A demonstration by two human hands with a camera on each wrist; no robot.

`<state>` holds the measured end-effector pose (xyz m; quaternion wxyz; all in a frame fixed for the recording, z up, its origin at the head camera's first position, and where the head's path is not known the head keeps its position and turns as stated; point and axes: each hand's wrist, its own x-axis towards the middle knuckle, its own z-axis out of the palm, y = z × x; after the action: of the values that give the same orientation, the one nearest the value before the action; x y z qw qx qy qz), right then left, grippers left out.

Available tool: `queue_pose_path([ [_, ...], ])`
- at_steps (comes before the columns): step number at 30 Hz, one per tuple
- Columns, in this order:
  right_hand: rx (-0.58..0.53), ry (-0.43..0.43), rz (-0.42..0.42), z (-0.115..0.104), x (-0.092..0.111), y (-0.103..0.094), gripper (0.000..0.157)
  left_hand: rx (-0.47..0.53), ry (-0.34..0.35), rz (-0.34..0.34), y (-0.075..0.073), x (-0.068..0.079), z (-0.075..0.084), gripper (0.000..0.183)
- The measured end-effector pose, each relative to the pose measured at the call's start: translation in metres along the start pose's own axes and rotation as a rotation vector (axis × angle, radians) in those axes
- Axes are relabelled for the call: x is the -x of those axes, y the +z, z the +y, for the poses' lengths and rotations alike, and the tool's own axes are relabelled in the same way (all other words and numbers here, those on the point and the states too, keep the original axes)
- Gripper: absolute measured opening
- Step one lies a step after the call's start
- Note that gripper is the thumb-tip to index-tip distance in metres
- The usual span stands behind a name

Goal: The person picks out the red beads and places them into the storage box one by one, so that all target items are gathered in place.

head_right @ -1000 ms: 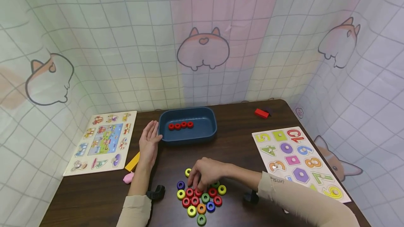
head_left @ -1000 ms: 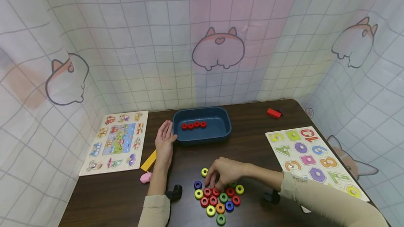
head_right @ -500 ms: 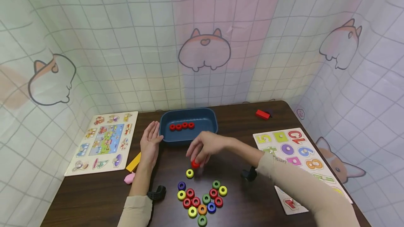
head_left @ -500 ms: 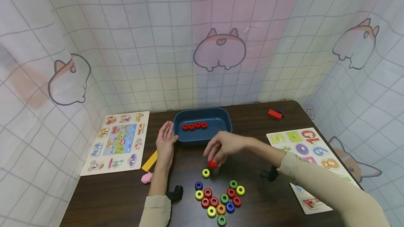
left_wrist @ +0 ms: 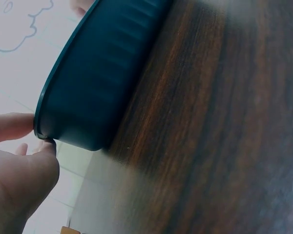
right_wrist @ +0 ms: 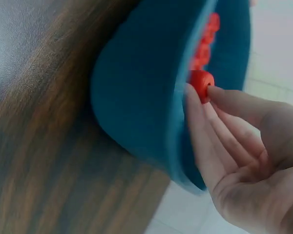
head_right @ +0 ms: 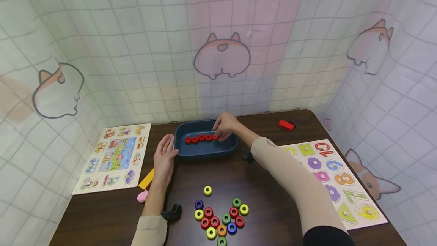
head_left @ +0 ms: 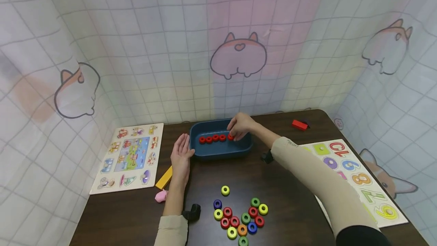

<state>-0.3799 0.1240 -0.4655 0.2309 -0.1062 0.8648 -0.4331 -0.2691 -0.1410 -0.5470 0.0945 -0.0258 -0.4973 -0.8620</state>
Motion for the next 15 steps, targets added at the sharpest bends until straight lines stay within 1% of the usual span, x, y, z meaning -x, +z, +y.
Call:
queue_pose_path([
  [2,0.015,0.027,0.027,0.004,-0.009,0.007,0.030,0.001,0.007,0.001,-0.001,0.001,0.000,0.066],
  [4,0.039,0.035,0.056,0.007,-0.015,0.014,0.028,-0.003,0.010,0.000,-0.001,0.001,0.000,0.066],
  [5,0.052,0.030,0.068,0.009,-0.017,0.017,0.028,-0.004,0.010,0.001,-0.001,0.002,0.001,0.066],
  [8,0.140,-0.009,0.113,0.013,-0.017,0.024,0.031,-0.008,0.005,-0.006,-0.002,0.001,0.001,0.067],
  [10,0.175,-0.045,0.142,0.013,-0.013,0.026,0.034,-0.002,-0.003,-0.016,-0.004,-0.001,0.000,0.067],
  [12,0.179,-0.081,0.160,0.009,-0.005,0.026,0.035,-0.002,-0.002,-0.022,-0.005,-0.002,0.001,0.067],
  [15,0.146,-0.159,0.154,0.001,0.018,0.025,0.034,-0.002,-0.002,-0.023,-0.005,-0.002,0.001,0.066],
])
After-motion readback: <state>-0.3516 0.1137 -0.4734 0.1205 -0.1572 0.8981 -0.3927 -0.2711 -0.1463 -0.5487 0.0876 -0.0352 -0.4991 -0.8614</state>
